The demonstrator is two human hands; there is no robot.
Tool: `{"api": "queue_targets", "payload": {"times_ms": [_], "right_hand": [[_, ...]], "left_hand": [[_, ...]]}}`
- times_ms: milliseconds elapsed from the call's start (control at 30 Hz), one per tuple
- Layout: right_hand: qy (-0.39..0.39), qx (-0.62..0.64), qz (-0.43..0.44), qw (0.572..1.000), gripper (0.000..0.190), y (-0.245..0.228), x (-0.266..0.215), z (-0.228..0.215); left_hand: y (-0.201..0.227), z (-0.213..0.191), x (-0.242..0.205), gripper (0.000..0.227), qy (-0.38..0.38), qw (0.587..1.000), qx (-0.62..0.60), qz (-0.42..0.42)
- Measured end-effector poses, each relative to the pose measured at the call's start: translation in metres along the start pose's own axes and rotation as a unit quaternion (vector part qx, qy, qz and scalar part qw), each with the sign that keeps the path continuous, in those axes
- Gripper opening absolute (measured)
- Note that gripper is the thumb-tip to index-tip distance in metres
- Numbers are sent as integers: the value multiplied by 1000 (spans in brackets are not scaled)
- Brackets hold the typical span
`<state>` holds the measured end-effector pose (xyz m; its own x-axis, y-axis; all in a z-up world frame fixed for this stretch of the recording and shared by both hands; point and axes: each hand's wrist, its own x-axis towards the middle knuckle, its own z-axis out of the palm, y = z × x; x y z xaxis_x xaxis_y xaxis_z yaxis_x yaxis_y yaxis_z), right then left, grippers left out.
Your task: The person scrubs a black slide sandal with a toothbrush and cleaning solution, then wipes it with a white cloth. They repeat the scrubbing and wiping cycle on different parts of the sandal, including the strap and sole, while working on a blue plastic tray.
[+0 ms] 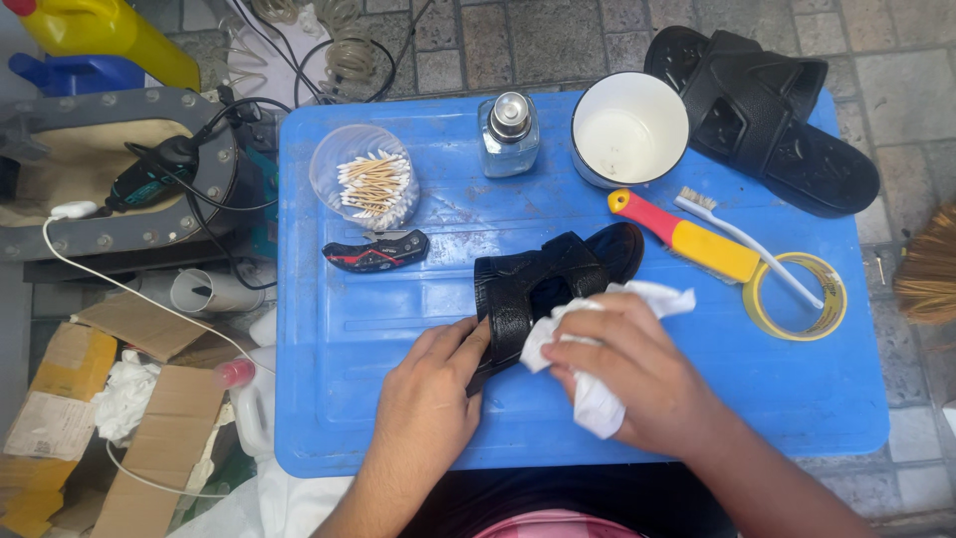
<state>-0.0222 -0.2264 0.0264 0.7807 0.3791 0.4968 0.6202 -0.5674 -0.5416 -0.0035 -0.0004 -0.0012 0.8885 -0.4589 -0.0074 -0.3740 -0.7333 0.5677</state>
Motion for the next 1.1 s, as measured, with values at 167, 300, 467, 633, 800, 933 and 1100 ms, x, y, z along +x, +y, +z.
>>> {"api": "queue_targets", "payload": {"times_ms": [167,300,467,633,800,933,1100], "right_hand": [[-11,-49,-50,997,29,-15,3,31],[8,-112,16,994,22,-20,8,45],[5,-126,70,989,18,-20,16,38],[51,-140,106,983,17,-3,22,34],[98,40,248,963,11,16,11,30],[331,423,236,810,9,29,-4,18],[235,83,161,955,42,20,-25,18]], "left_hand": [[2,13,-9,64,33,999,-13,11],[2,25,-17,41,84,994,43,46],[3,35,-21,55,93,993,57,53],[4,38,-22,69,92,990,86,67],[8,39,-22,72,98,990,85,62],[10,38,-21,72,101,989,89,64],[10,29,-17,71,71,995,56,31]]}}
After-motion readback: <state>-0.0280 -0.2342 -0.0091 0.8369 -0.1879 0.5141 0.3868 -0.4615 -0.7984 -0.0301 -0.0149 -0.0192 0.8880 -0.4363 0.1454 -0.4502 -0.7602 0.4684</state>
